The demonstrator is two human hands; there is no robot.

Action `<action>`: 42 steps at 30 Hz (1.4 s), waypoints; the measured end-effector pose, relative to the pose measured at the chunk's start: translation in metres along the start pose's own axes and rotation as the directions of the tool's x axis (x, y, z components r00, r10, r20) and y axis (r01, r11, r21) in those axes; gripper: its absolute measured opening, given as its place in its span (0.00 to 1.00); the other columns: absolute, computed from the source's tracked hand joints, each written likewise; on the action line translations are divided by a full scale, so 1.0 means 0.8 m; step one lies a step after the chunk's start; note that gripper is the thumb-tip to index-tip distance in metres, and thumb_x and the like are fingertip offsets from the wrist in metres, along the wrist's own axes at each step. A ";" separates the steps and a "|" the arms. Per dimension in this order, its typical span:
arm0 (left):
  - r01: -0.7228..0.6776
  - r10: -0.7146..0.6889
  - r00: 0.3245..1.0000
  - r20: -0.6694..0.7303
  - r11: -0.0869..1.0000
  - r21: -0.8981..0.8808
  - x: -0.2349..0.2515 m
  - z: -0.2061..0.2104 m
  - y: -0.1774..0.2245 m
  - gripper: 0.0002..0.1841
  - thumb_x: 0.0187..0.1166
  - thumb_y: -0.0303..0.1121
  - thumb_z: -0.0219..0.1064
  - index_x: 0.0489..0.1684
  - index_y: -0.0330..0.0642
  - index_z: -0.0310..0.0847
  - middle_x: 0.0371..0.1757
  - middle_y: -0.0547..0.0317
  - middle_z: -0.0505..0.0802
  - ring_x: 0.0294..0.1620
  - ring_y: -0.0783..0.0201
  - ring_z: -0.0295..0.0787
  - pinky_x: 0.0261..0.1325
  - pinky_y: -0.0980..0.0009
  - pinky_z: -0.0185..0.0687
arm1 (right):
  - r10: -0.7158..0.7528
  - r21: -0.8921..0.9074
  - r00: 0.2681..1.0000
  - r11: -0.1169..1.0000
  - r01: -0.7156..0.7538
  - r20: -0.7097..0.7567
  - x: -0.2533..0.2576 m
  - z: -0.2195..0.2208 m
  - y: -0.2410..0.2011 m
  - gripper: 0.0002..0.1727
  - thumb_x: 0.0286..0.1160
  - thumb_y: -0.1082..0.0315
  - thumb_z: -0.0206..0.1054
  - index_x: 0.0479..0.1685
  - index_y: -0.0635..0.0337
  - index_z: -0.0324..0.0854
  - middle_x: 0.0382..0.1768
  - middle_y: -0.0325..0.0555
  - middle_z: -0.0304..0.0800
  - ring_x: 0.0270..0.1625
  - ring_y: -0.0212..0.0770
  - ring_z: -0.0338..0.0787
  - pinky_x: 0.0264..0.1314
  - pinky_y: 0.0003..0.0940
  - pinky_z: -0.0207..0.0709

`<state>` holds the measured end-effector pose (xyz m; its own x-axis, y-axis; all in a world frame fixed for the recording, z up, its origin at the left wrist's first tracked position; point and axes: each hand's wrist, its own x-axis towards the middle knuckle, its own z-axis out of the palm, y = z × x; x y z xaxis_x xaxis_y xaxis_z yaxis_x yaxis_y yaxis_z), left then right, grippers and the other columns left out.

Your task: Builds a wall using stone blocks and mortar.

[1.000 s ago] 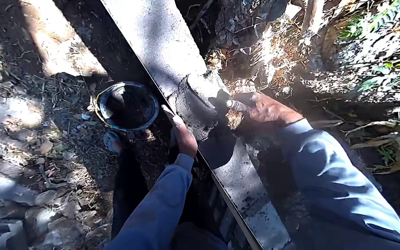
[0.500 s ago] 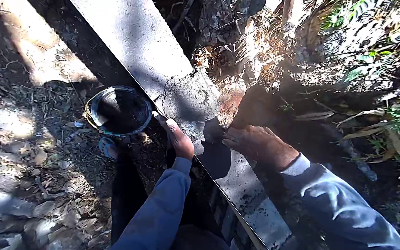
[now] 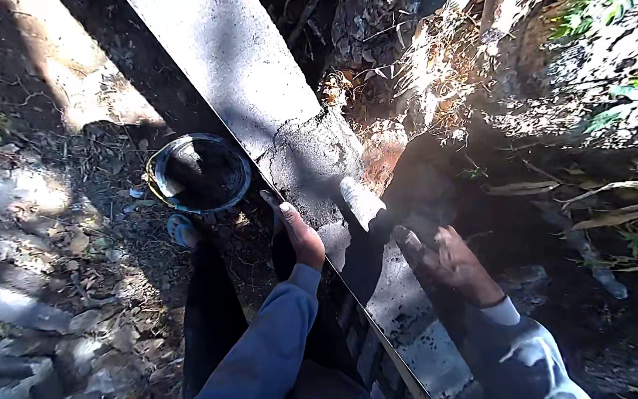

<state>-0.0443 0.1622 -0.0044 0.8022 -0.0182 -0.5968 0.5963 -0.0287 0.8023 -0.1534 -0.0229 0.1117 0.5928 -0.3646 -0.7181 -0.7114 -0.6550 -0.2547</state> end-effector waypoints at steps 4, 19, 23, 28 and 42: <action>0.108 -0.111 0.993 -0.045 0.991 -0.077 -0.008 0.002 0.003 0.39 0.92 0.59 0.26 0.97 0.44 0.35 0.96 0.49 0.51 0.95 0.64 0.44 0.96 0.63 0.37 | 0.082 0.298 0.995 0.950 -0.096 0.060 0.023 0.028 0.007 0.29 0.90 0.44 0.46 0.49 0.57 0.86 0.25 0.41 0.81 0.24 0.36 0.81 0.32 0.40 0.79; 0.348 -0.348 0.935 0.060 0.937 0.019 0.043 -0.027 0.022 0.52 0.74 0.81 0.21 0.95 0.60 0.49 0.95 0.59 0.58 0.94 0.57 0.50 0.91 0.44 0.51 | 0.028 -0.061 0.999 0.998 -0.029 -0.025 0.011 0.074 -0.152 0.35 0.91 0.41 0.41 0.56 0.58 0.89 0.38 0.58 0.94 0.47 0.60 0.94 0.51 0.64 0.81; 0.299 -0.298 0.954 0.019 0.952 -0.065 0.038 -0.019 0.023 0.51 0.76 0.80 0.23 0.95 0.56 0.48 0.95 0.56 0.57 0.95 0.59 0.47 0.93 0.45 0.45 | 0.044 -0.233 0.999 0.972 -0.038 0.019 -0.011 0.068 -0.127 0.36 0.90 0.41 0.40 0.45 0.61 0.87 0.28 0.59 0.89 0.38 0.65 0.93 0.38 0.66 0.81; 0.257 -0.255 0.966 0.034 0.955 -0.145 0.005 -0.028 0.037 0.38 0.94 0.56 0.29 0.93 0.35 0.47 0.92 0.43 0.60 0.93 0.58 0.52 0.91 0.62 0.49 | 0.153 -0.361 0.968 0.907 -0.217 -0.197 -0.071 0.060 -0.096 0.33 0.87 0.41 0.47 0.36 0.61 0.87 0.26 0.62 0.89 0.34 0.68 0.92 0.30 0.69 0.76; 0.352 -0.342 0.935 -0.090 0.881 0.316 0.099 -0.312 -0.043 0.34 0.95 0.46 0.41 0.95 0.35 0.43 0.93 0.39 0.57 0.94 0.52 0.51 0.94 0.54 0.46 | 0.263 0.411 0.963 0.886 -0.215 -0.062 0.124 0.289 -0.303 0.28 0.94 0.45 0.46 0.66 0.61 0.77 0.39 0.61 0.90 0.45 0.60 0.92 0.51 0.63 0.83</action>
<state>0.0064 0.4112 -0.0764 0.5494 0.0824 -0.8315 0.7977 -0.3478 0.4926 -0.0095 0.2531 -0.0475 0.4072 -0.5640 -0.7184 -0.9130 -0.2297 -0.3371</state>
